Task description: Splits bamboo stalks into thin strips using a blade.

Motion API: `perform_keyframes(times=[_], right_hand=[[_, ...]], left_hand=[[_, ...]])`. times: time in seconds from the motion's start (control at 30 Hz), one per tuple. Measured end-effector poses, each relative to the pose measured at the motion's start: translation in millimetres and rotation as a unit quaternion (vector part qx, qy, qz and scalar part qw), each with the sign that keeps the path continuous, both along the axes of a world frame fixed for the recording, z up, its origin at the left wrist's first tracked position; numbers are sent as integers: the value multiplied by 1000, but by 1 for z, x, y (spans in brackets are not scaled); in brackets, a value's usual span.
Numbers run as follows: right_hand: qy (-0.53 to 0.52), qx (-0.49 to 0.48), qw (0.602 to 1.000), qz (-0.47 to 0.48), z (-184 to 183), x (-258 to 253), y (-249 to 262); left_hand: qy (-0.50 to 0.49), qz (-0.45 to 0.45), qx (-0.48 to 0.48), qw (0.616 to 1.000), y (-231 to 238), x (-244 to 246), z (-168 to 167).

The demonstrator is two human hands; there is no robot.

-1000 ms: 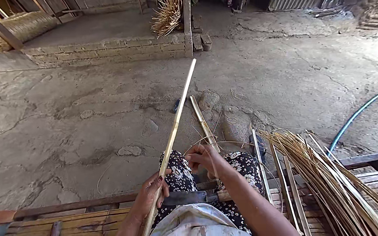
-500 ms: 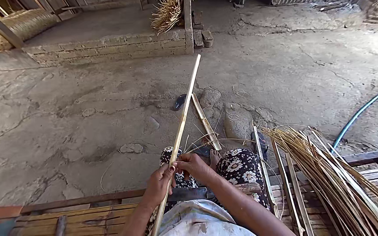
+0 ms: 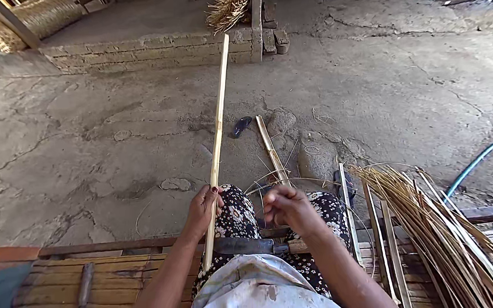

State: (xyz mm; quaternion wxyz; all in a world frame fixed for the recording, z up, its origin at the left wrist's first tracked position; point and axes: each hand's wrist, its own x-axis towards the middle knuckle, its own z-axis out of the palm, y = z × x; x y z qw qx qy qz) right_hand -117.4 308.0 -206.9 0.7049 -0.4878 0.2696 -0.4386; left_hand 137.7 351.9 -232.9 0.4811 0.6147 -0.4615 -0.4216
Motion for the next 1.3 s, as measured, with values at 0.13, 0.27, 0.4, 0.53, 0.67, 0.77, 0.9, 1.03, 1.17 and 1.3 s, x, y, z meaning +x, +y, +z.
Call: perform_keyframes(times=[0.13, 0.27, 0.4, 0.53, 0.67, 0.77, 0.9, 1.03, 1.17, 1.3], right_hand=[[307, -106, 940, -107, 2, -8, -22], [375, -83, 917, 111, -1, 38, -2], [308, -83, 932, 174, -8, 60, 3], [215, -33, 955, 202, -4, 42, -1], [66, 9, 987, 149, 0, 18, 4], [-16, -8, 994, 108, 7, -3, 2], [-93, -60, 991, 78, 17, -33, -9], [-92, -79, 992, 23, 22, -56, -17], [510, -93, 854, -40, 20, -49, -26], [536, -118, 830, 101, -12, -6, -5]], left_hand=[[-30, 14, -12, 999, -1, 8, 7], [2, -21, -49, 999, -3, -16, 8], [33, -59, -73, 995, 2, -34, 6], [65, -95, -71, 991, 5, -24, 3], [85, -98, -20, 991, 8, -11, -1], [77, -114, -8, 990, 13, 0, -13], [49, -97, 4, 994, 22, 18, -25], [11, -22, 22, 999, 23, 41, -34], [62, 9, -9, 998, 15, 44, -16], [172, 30, -52, 983, -12, 27, 21]])
